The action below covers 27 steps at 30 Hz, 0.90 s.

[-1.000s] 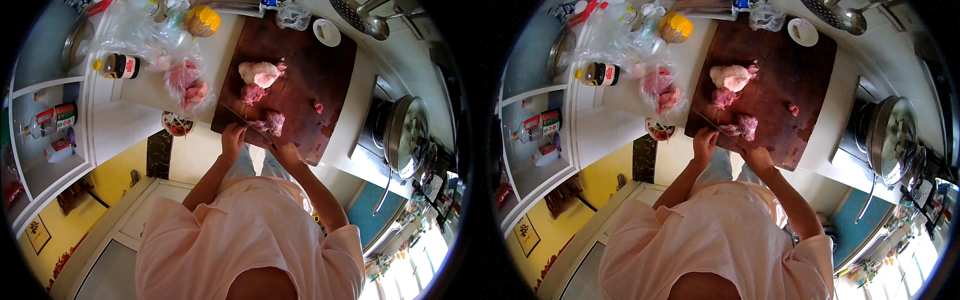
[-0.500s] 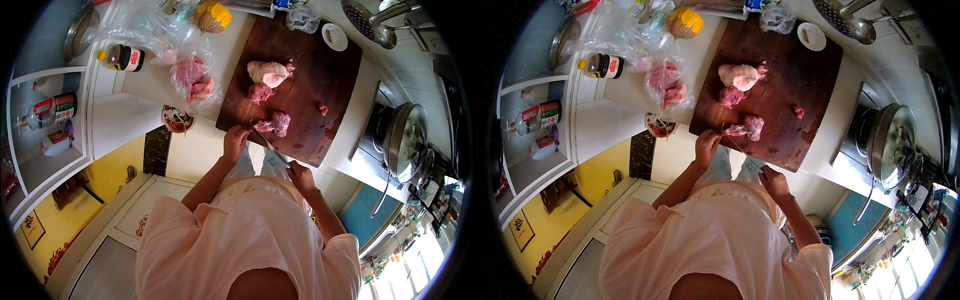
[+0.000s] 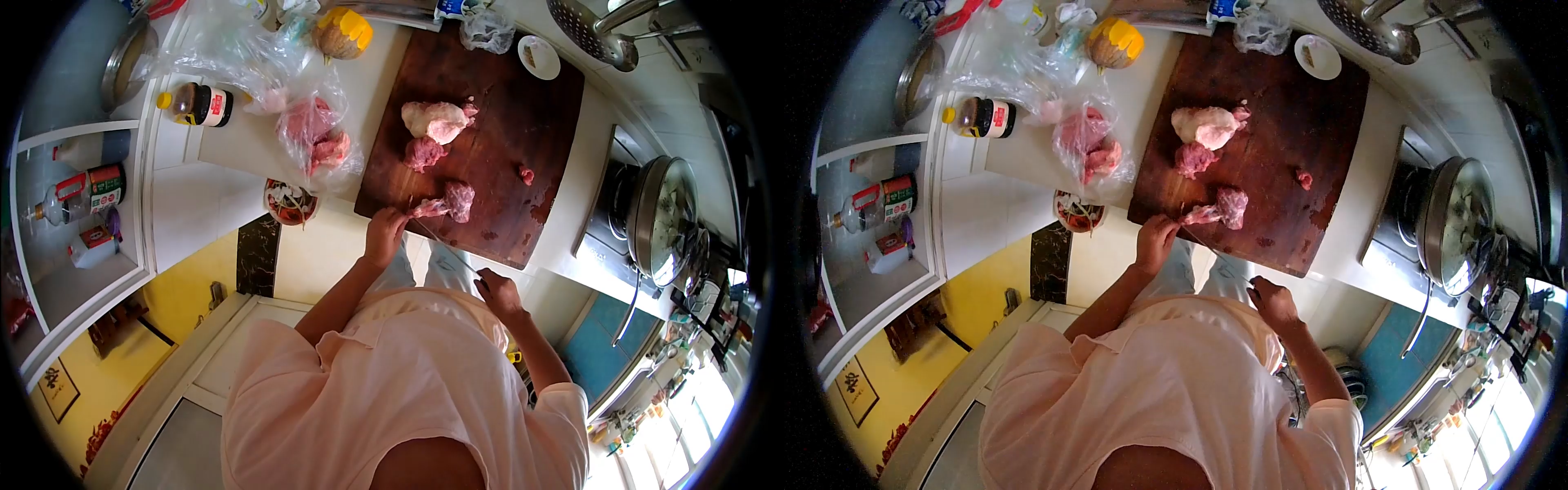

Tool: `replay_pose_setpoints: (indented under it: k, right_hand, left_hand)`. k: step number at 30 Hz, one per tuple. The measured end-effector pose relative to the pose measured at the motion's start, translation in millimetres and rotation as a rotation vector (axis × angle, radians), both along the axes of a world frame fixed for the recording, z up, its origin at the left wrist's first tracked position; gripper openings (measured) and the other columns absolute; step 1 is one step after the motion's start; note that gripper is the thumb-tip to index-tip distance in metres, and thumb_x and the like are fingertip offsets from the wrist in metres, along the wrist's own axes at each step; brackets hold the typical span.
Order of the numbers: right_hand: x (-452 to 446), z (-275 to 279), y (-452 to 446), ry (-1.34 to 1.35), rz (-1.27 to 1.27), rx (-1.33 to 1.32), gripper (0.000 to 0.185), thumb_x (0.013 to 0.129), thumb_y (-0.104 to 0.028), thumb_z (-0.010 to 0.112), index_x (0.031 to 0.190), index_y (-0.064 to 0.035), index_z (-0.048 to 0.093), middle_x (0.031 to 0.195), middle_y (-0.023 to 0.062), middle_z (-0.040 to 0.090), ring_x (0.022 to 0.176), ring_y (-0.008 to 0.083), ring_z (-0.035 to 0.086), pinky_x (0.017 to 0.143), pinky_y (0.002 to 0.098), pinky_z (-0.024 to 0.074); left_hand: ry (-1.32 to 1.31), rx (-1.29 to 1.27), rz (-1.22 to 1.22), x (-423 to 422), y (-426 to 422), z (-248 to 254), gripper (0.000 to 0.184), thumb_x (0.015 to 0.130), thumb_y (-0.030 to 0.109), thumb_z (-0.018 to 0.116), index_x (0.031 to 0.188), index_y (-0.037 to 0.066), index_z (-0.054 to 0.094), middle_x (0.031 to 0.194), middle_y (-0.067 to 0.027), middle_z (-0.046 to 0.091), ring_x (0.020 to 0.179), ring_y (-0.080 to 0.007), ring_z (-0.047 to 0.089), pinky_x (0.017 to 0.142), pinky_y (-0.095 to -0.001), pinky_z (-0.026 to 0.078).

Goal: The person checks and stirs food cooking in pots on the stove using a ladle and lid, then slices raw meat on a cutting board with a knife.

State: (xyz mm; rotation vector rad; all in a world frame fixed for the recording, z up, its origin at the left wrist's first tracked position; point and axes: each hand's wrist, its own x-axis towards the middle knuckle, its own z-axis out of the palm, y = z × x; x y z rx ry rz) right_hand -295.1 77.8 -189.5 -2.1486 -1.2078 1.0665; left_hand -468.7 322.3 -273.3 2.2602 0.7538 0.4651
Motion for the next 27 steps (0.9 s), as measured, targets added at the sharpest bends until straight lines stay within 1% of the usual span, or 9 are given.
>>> replay_pose_setpoints:
  k: [2,5,8,11,14,17,20,23,27]
  right_hand:
    - [1,6,-1,-0.003,0.020,-0.051,0.016,0.085,-0.017,0.062,0.091,-0.0041,0.055,0.079,0.0188,0.060,0.073,0.0394,0.061,0.061,0.0463,0.0494]
    - [-2,1,4,-0.013,0.052,-0.032,0.016,0.086,-0.017,0.062,0.092,-0.0039,0.055,0.079,0.0190,0.061,0.073,0.0395,0.061,0.062,0.0460,0.0496]
    - [-6,-3,11,-0.021,0.042,-0.014,0.016,0.086,-0.015,0.062,0.095,-0.0024,0.058,0.077,0.0201,0.062,0.070,0.0388,0.061,0.060,0.0439,0.0487]
    - [-10,-5,21,-0.057,0.045,0.005,0.015,0.086,-0.016,0.062,0.091,-0.0021,0.057,0.075,0.0203,0.061,0.070,0.0395,0.061,0.060,0.0447,0.0484]
    - [-10,-8,29,-0.123,0.111,-0.031,0.016,0.086,-0.016,0.062,0.089,-0.0021,0.055,0.076,0.0205,0.061,0.071,0.0397,0.061,0.060,0.0454,0.0486]
    - [-6,1,21,-0.103,0.099,-0.131,0.016,0.086,-0.016,0.061,0.090,-0.0024,0.055,0.078,0.0207,0.061,0.072,0.0398,0.060,0.061,0.0456,0.0488]
    - [-9,-6,21,-0.116,0.101,-0.071,0.016,0.085,-0.016,0.061,0.091,-0.0027,0.055,0.078,0.0211,0.060,0.073,0.0398,0.060,0.062,0.0458,0.0489]
    - [-16,-10,32,-0.123,0.100,-0.082,0.016,0.085,-0.016,0.062,0.089,-0.0025,0.054,0.078,0.0214,0.060,0.072,0.0396,0.060,0.062,0.0459,0.0490]
    - [-12,-5,15,-0.101,0.072,-0.151,0.017,0.085,-0.017,0.061,0.090,-0.0023,0.054,0.078,0.0219,0.060,0.072,0.0398,0.060,0.062,0.0460,0.0488]
  left_hand:
    - [-0.031,-0.030,-0.002,-1,0,3,0.006,0.076,0.003,0.065,0.082,0.003,0.063,0.082,-0.0124,0.059,0.078,-0.0315,0.057,0.068,-0.0405,0.047]
    - [-0.070,0.001,0.003,-3,0,-1,0.008,0.075,0.003,0.066,0.083,0.003,0.064,0.083,-0.0118,0.059,0.078,-0.0307,0.058,0.069,-0.0401,0.048]
    - [-0.072,0.015,-0.005,-6,-1,-6,0.009,0.075,0.003,0.066,0.083,0.003,0.064,0.084,-0.0112,0.060,0.080,-0.0310,0.058,0.070,-0.0405,0.048]
    - [-0.038,0.037,-0.017,-7,-1,-6,0.009,0.075,0.004,0.067,0.083,0.003,0.064,0.085,-0.0114,0.060,0.080,-0.0317,0.058,0.071,-0.0412,0.048]
    - [-0.075,0.065,-0.015,-5,0,-7,0.009,0.073,0.004,0.065,0.082,0.004,0.062,0.082,-0.0117,0.057,0.078,-0.0322,0.056,0.070,-0.0419,0.046]
    - [-0.056,0.001,-0.041,-6,1,-7,0.010,0.074,0.004,0.065,0.083,0.003,0.062,0.084,-0.0121,0.057,0.080,-0.0323,0.056,0.070,-0.0419,0.046]
    - [-0.088,0.017,-0.032,-6,1,-4,0.009,0.074,0.004,0.064,0.083,0.004,0.062,0.084,-0.0117,0.057,0.080,-0.0321,0.056,0.070,-0.0421,0.046]
    - [-0.091,0.045,-0.025,-8,2,-5,0.009,0.074,0.004,0.064,0.083,0.003,0.062,0.084,-0.0115,0.058,0.080,-0.0323,0.056,0.070,-0.0420,0.046]
    - [-0.048,-0.026,-0.088,-10,5,-5,0.009,0.075,0.004,0.064,0.083,0.003,0.061,0.085,-0.0125,0.058,0.081,-0.0329,0.056,0.071,-0.0423,0.046]
